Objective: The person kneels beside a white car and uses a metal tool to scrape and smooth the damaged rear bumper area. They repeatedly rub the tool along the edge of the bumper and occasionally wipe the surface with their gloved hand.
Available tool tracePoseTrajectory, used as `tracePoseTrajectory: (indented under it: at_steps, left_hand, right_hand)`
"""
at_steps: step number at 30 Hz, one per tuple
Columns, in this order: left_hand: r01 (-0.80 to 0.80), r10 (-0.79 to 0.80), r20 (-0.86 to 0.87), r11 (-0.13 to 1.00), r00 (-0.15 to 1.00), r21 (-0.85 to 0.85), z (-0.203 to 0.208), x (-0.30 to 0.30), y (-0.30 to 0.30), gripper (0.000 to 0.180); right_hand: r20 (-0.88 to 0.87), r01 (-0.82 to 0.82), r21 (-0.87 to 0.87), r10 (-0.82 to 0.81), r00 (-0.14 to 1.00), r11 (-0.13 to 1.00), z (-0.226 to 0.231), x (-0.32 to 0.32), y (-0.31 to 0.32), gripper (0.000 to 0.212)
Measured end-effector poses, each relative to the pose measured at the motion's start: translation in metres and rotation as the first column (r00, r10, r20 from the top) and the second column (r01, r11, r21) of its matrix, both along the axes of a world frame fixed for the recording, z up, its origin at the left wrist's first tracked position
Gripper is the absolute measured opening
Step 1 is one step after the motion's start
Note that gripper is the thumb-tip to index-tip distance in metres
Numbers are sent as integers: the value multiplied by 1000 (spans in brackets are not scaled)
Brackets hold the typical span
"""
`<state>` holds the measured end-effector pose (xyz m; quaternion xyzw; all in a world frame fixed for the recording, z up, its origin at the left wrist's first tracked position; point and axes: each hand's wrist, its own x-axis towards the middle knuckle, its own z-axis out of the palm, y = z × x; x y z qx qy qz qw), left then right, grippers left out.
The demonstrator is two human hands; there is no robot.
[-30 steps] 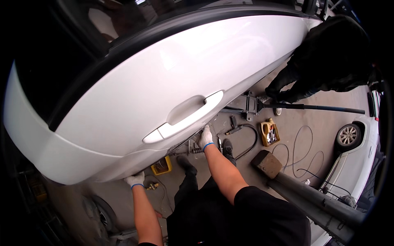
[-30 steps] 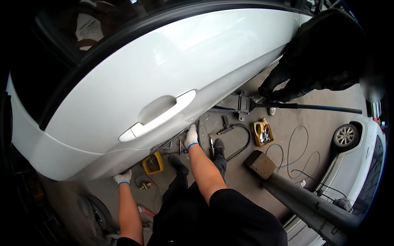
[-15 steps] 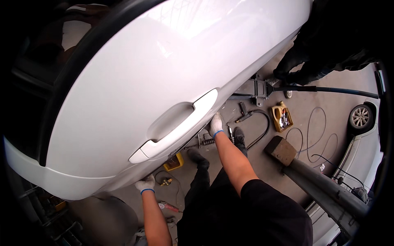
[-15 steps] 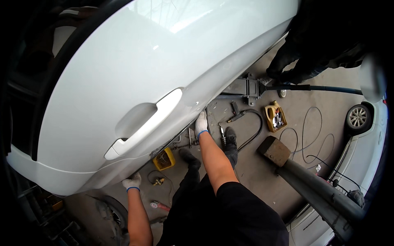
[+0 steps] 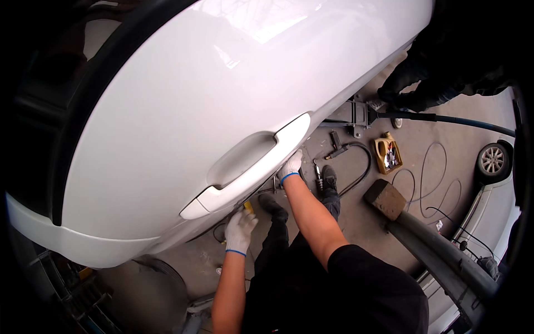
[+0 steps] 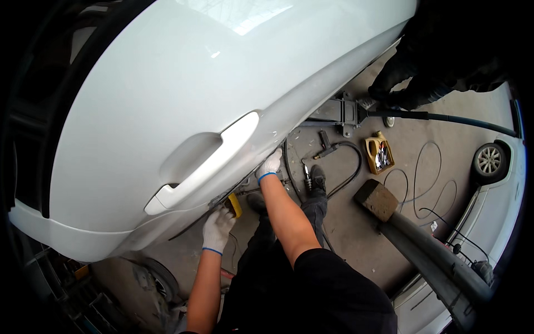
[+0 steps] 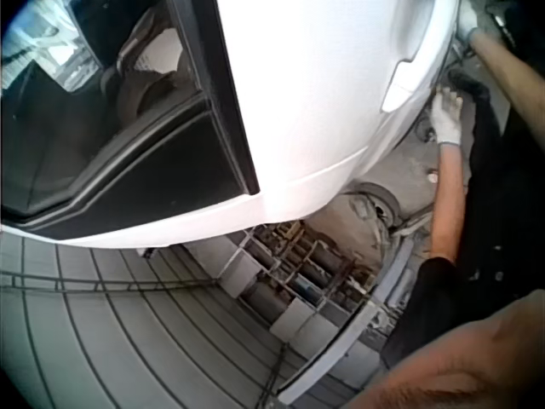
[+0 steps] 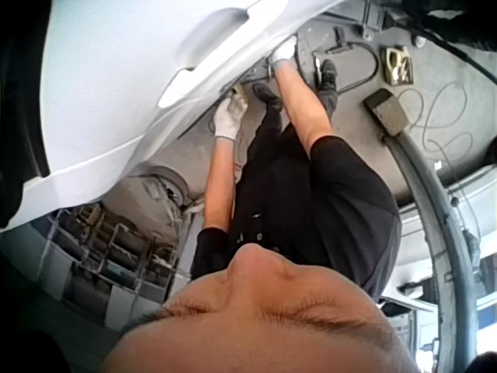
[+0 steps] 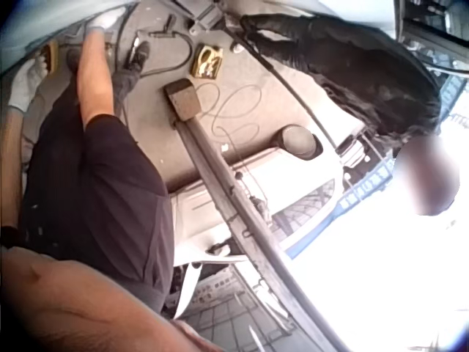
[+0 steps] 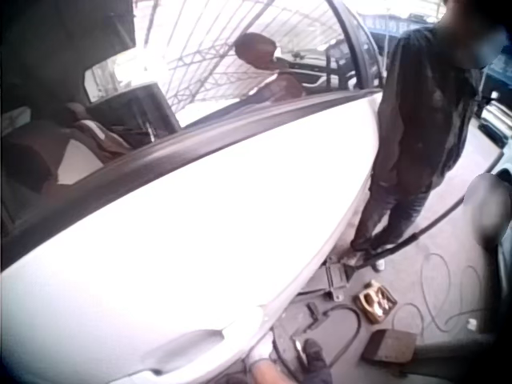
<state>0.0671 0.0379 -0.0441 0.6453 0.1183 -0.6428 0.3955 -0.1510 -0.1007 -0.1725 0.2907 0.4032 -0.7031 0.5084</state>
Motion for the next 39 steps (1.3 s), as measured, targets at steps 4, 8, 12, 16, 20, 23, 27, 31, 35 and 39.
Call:
tracePoseTrajectory:
  at_steps: [4, 8, 12, 16, 20, 23, 27, 31, 35, 39]
  left_hand:
    - [105, -105, -159, 994, 982, -9, 12, -38, -29, 25]
    - [73, -73, -152, 997, 986, -4, 8, -60, -37, 24]
    - [30, -32, -160, 999, 987, -13, 1, -66, -39, 25]
    - [49, -50, -124, 999, 991, -11, 1, -67, -37, 24]
    - [9, -8, -114, 1000, 993, 7, 0, -73, -39, 24]
    - [31, -32, -115, 999, 993, -10, -5, -72, -40, 24]
    - [95, -98, -87, 995, 991, -36, -7, -70, -38, 26]
    - [84, -86, -65, 996, 994, -43, -6, -71, -38, 25]
    - [50, -54, -61, 997, 997, -56, -6, -71, -37, 22]
    - [-37, 31, -67, 995, 997, -97, 1, -47, -27, 22]
  right_hand:
    - [-2, -37, -15, 37, 999, 999, -29, -3, 3, 67]
    - [-32, -46, 111, 50, 998, 993, -39, -1, 1, 66]
    - [-61, -54, 186, 66, 996, 981, -35, 3, 4, 69]
    - [-75, -65, 187, 80, 994, 980, -32, -1, 2, 70]
    - [-115, -91, 233, 121, 986, 968, -37, -1, 3, 68]
    - [-97, -105, 200, 127, 987, 974, -29, -3, 2, 60]
    - [-50, -129, 152, 138, 989, 980, -27, -10, 1, 58]
    - [-81, -140, 152, 153, 985, 978, -41, -6, 3, 58]
    - [-74, -180, 159, 194, 978, 971, -55, -6, 5, 58]
    - [-19, -204, 67, 206, 978, 977, -67, -10, 8, 58]
